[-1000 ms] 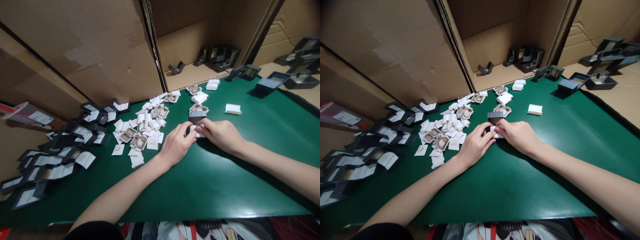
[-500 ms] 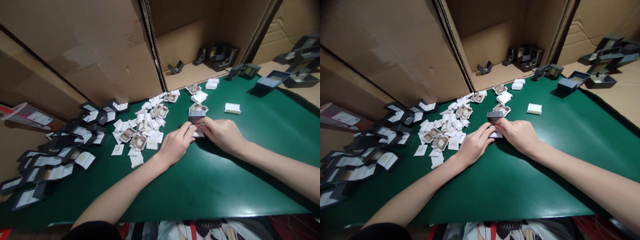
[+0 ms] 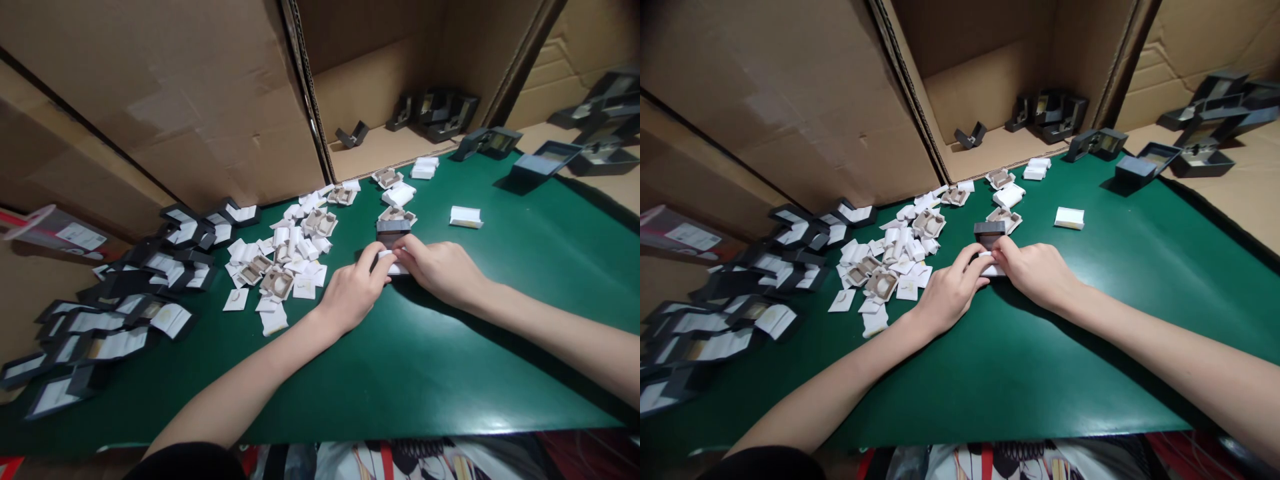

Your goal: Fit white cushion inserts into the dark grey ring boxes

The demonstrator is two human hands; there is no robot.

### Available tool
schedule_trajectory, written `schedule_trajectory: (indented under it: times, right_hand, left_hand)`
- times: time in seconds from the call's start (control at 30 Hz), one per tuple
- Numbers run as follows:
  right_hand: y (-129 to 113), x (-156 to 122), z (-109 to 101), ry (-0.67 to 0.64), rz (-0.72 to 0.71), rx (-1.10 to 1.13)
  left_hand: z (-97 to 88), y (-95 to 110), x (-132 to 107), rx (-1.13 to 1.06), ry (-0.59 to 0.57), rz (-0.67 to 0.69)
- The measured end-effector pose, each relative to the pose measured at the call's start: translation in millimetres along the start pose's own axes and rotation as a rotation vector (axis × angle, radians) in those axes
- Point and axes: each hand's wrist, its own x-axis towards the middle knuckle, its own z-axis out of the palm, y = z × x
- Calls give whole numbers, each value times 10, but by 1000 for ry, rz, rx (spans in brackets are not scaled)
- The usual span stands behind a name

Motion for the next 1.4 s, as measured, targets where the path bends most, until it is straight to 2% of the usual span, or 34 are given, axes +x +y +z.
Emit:
schedule_trajectory:
  times: [0.27,0.43,0.57,0.7,0.9,1.0,1.1,1.17,1.3,1.4]
  right_hand:
    - [-6,-48,25,246,-33,13]
    - [34,-57,21,241,-70,-10]
    - [55,-63,7,199,-125,-4]
    - [59,-62,-27,126,-163,18]
    - [57,-48,-88,182,-280,-47]
    - [75,-40,-89,145,-282,26]
    - [136,-27,-80,120,-252,192]
    - [202,-9,-90,161,-216,264]
    - [358,53,-181,288,-99,226]
    - [480,102,-253,315,7,221]
  left_hand:
    - [35,-29,-46,90,119,62]
    - [27,-18,-25,128,216,126]
    - [41,-11,-2,26,311,178]
    - [65,-4,-27,-21,264,159]
    - [14,-8,-69,21,199,172]
    - [-15,-37,-95,37,173,193]
    - [-17,-92,-140,18,165,175]
    - [-5,-141,-176,9,174,138]
    - [11,-226,-226,14,168,69]
    - [1,-232,-235,15,151,65]
